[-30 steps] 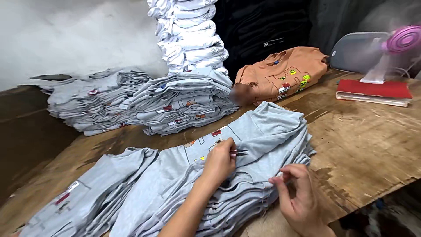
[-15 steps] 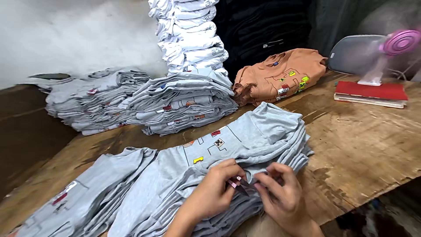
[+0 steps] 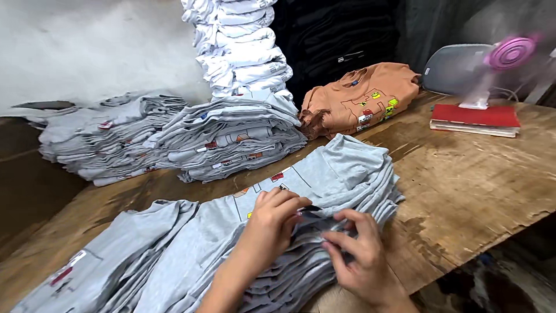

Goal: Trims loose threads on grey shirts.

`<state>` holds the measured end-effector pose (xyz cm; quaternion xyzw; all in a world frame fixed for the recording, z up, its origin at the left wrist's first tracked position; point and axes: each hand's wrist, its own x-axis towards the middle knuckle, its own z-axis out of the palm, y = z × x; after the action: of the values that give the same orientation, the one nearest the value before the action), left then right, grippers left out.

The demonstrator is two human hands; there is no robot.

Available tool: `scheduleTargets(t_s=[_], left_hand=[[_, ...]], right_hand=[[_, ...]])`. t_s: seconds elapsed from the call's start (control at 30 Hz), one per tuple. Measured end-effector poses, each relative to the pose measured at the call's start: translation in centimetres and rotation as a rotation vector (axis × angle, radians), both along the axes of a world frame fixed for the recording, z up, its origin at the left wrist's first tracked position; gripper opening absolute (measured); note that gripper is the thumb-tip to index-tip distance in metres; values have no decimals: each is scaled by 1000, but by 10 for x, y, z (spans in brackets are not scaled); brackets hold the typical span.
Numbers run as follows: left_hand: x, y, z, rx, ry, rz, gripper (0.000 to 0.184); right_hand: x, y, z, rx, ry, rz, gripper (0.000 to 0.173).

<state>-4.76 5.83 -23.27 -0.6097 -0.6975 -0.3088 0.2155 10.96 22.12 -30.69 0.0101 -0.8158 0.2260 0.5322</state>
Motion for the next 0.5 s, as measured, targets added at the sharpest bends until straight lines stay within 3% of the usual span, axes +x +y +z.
scheduleTargets(t_s=[0.1,0.27,0.5], left_hand=[[0,-4,-2,-52,38,-62,23],[7,-1,-6,-40,63,-108,22],[13,12,-2,-104,70,-217,22]], right_hand=[[1,6,-6,-169,94,226,5],[8,10,-10,-345,153,423,9],[10,9,-6,-329,183,354,6]])
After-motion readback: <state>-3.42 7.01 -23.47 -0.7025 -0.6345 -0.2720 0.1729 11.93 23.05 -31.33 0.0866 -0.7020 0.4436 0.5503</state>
